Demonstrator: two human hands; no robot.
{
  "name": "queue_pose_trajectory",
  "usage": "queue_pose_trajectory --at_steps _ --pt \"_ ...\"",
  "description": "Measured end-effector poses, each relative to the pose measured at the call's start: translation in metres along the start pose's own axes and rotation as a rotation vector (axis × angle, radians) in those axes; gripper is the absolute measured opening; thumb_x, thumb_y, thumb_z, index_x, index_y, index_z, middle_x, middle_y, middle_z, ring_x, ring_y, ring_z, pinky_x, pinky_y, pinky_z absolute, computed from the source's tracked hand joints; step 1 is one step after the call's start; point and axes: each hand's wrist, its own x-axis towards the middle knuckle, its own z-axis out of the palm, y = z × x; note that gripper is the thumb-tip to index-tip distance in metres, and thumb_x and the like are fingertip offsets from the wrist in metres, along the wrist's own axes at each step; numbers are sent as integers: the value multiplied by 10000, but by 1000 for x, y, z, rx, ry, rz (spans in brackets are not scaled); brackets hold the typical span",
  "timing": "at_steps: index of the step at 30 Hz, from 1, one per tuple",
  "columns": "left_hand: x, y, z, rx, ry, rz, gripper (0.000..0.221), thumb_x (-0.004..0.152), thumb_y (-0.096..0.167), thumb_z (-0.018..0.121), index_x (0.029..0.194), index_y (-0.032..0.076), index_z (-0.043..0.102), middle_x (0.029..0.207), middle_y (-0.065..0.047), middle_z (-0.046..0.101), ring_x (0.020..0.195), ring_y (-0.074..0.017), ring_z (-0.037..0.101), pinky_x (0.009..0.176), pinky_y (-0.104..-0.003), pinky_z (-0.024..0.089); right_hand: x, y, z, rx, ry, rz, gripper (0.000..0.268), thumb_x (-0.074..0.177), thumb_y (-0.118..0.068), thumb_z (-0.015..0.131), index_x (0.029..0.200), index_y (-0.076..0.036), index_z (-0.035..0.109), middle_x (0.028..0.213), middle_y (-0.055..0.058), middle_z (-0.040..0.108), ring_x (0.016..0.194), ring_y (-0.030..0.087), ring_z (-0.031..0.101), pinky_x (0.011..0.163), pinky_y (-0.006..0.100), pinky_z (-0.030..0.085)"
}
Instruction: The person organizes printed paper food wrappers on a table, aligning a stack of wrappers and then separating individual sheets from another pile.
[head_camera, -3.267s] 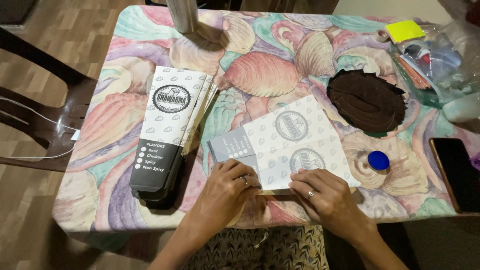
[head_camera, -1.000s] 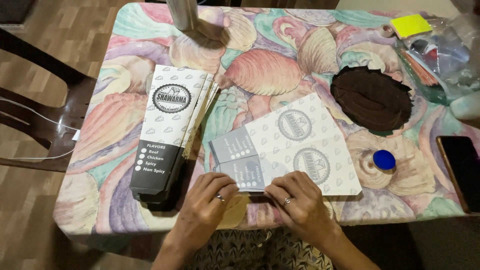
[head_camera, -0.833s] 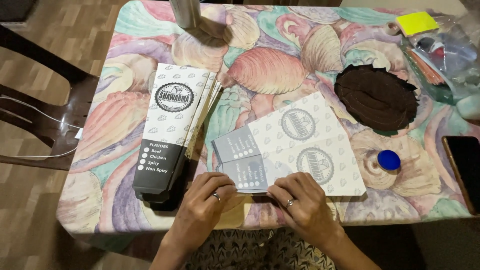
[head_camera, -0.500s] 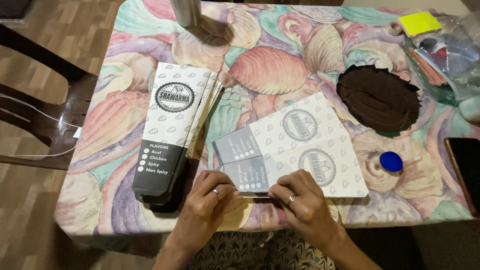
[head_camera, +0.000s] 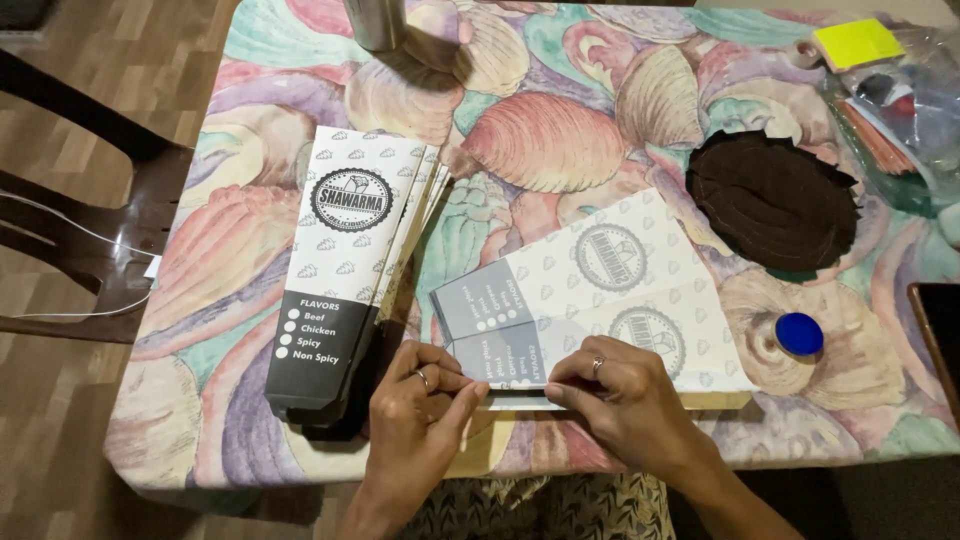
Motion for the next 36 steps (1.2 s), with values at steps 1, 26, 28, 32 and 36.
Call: queue_pose_trajectory --at_steps 1,26,28,32,36 --pt "0 0 0 0 0 -2 137 836 135 818 771 32 753 862 -54 646 804 -161 650 618 -294 568 2 0 -1 1 -1 1 64 798 -121 831 824 -88 783 703 28 719 594 153 629 533 304 485" --pt "-50 -44 42 409 -6 526 284 855 240 851 902 -29 774 1293 -147 621 1140 -337 478 881 -450 604 2 8 0 -144 -241 253 145 832 -267 828 864 -161 734 804 -29 722 670 119 638 603 295 541" --pt "-53 -36 43 494 -5 621 341 873 336 860 896 6 778 1344 -111 596 1135 -292 491 955 -465 541 -4 12 -3 -197 -205 170 187 835 -279 836 841 -154 697 777 -21 692 646 123 599 565 302 492" --pt "-54 -5 41 728 -61 714 347 1055 8 396 1269 -198 575 1272 -350 600 1165 -435 622 989 -502 569 -25 19 -14 -254 -138 20 135 930 -255 702 898 -132 653 833 5 662 741 168 601 641 329 504" --pt "-55 -3 46 863 -111 628 430 1073 34 343 1469 -58 485 1281 -263 587 1193 -415 581 1041 -535 517 -28 20 -26 -172 -22 -34 113 876 -171 764 891 -74 708 808 30 658 761 190 595 644 324 476"
